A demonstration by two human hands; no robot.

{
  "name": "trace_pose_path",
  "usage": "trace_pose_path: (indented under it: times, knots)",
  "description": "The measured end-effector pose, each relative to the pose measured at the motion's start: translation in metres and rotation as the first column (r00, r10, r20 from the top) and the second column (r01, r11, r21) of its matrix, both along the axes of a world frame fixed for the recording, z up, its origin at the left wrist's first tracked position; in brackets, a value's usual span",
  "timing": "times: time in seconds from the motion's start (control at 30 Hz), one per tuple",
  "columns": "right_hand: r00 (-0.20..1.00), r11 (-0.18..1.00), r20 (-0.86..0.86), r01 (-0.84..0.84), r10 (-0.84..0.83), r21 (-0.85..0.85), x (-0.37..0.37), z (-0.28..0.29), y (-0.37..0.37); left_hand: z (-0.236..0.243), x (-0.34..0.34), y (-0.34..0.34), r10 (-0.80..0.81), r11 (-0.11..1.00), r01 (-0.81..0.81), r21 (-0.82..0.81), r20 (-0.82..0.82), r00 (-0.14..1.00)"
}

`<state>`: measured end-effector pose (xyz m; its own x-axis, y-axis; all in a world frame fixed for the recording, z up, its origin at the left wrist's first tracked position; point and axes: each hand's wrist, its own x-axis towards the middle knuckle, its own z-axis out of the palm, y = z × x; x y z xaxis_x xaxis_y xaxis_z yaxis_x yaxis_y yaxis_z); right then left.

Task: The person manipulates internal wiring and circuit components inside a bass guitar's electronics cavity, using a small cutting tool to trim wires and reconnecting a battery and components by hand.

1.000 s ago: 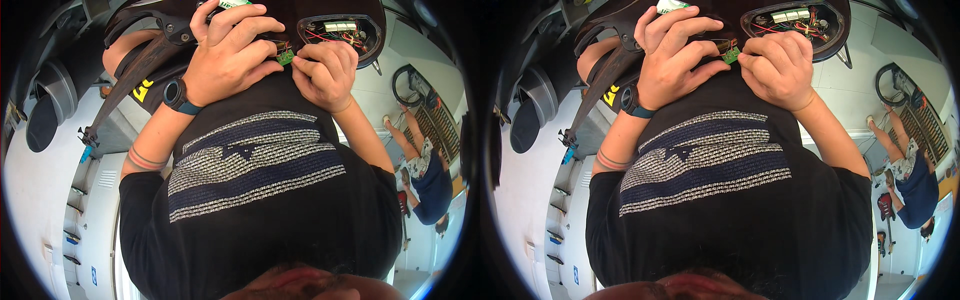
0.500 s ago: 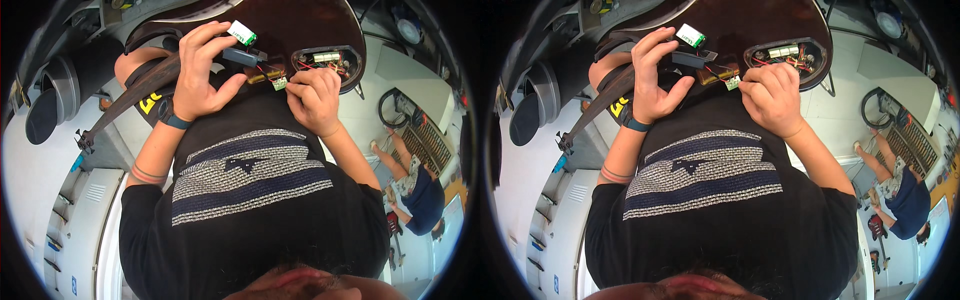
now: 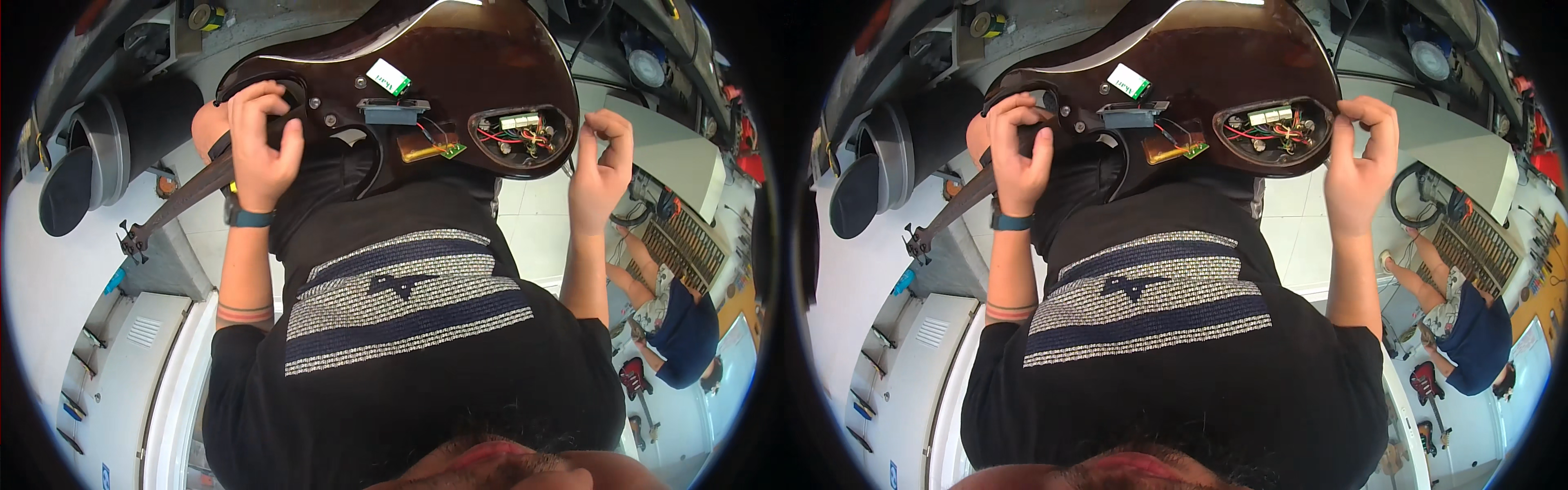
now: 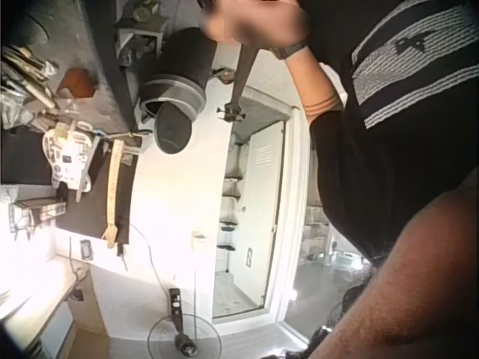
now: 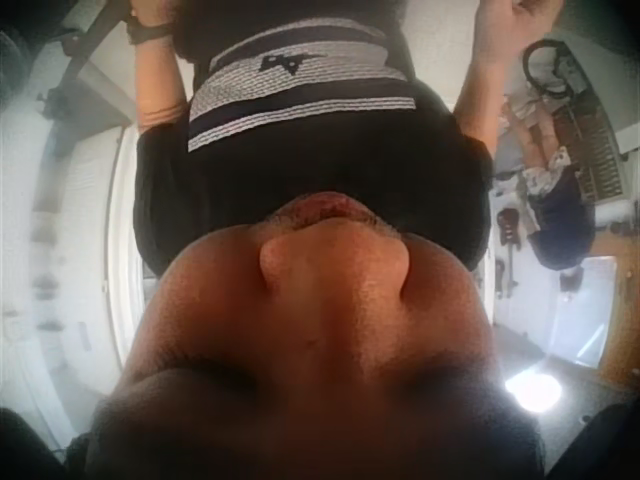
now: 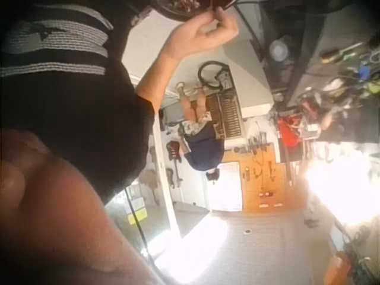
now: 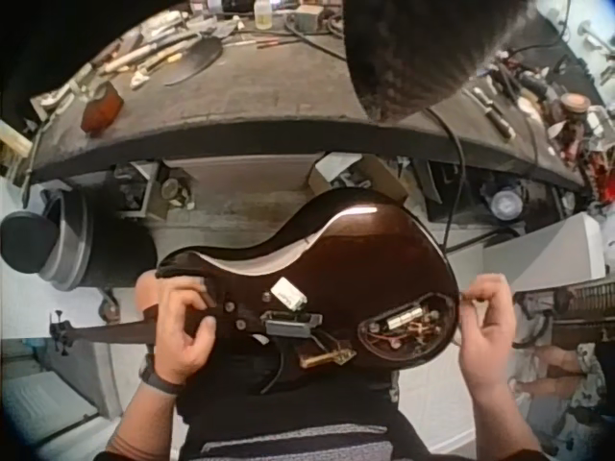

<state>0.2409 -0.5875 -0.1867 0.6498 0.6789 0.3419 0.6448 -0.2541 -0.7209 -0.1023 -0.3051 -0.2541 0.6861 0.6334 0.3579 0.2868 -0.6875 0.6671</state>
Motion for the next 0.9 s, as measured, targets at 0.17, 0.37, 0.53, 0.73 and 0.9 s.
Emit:
trace_pose_path:
  times: [0.17,0.37,0.53,0.73,0.9]
  knots:
    - [0.870,0.944,-0.378,0.327,-0.318,-0.042,0.033,-0.030,-0.016,0.005,-0.016,0.007,-0.118,0.988,0.068,-0.138,-0.401,0.908]
    - [0.743,0.801,-0.527,0.572,-0.413,0.178,0.053,-0.089,-0.107,-0.002,0.011,-0.005,-0.126,0.992,0.091,-0.091,-0.547,0.828]
    - [0.889,0.990,-0.435,0.134,-0.142,-0.048,-0.012,-0.054,-0.147,-0.002,0.010,-0.010,-0.033,0.999,0.008,-0.047,-0.572,0.820]
    - [0.020,0.971,-1.000,0.237,0.008,0.012,-0.044,-0.123,-0.088,-0.016,0.004,-0.015,-0.039,0.998,0.054,0.018,-0.479,0.877]
    - [-0.367,0.804,-0.769,0.512,0.523,0.303,-0.018,-0.165,-0.080,-0.022,0.011,-0.008,-0.048,0.999,0.043,-0.020,-0.470,0.881]
